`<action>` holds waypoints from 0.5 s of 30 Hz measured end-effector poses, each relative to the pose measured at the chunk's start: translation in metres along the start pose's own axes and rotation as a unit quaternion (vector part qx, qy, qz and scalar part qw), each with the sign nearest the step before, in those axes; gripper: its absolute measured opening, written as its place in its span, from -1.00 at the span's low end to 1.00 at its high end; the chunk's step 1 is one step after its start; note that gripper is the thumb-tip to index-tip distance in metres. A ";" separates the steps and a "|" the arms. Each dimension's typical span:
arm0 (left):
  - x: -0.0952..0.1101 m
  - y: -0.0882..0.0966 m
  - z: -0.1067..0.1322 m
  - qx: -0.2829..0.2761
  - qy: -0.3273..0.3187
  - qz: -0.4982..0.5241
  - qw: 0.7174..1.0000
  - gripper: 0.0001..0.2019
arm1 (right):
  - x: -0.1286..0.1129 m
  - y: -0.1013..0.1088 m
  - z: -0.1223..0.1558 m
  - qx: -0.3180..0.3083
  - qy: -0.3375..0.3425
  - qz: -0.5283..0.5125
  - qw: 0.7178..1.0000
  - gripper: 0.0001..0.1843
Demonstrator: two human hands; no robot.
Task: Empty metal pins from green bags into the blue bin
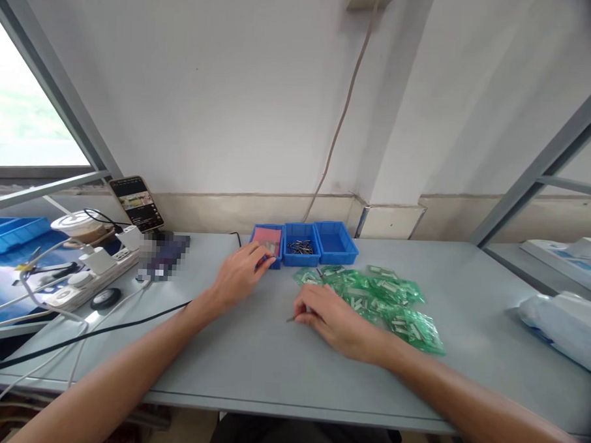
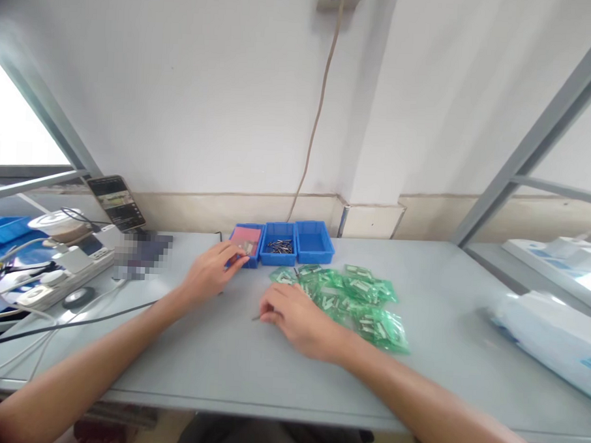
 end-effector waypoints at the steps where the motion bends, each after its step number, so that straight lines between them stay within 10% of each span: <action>1: 0.001 0.000 -0.001 -0.008 -0.014 0.001 1.000 -0.77 | 0.007 0.007 -0.002 0.034 -0.024 -0.010 0.999 -0.86; 8: 0.006 -0.014 0.004 -0.130 -0.088 0.026 0.987 -0.75 | 0.045 0.038 -0.002 0.199 -0.137 -0.090 0.966 -0.72; 15: 0.005 -0.028 0.015 -0.179 -0.069 0.049 0.980 -0.79 | 0.058 0.040 0.000 0.230 -0.178 -0.137 0.947 -0.64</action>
Point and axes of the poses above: each hand's wrist, its own z-axis away from the middle knuckle, its own y-axis out of the back of the hand, x = y × z, the point moved 7 cm from there along -z, towards the middle knuckle, and after that the axes turned 7 degrees about x, right-handed, at the moved point
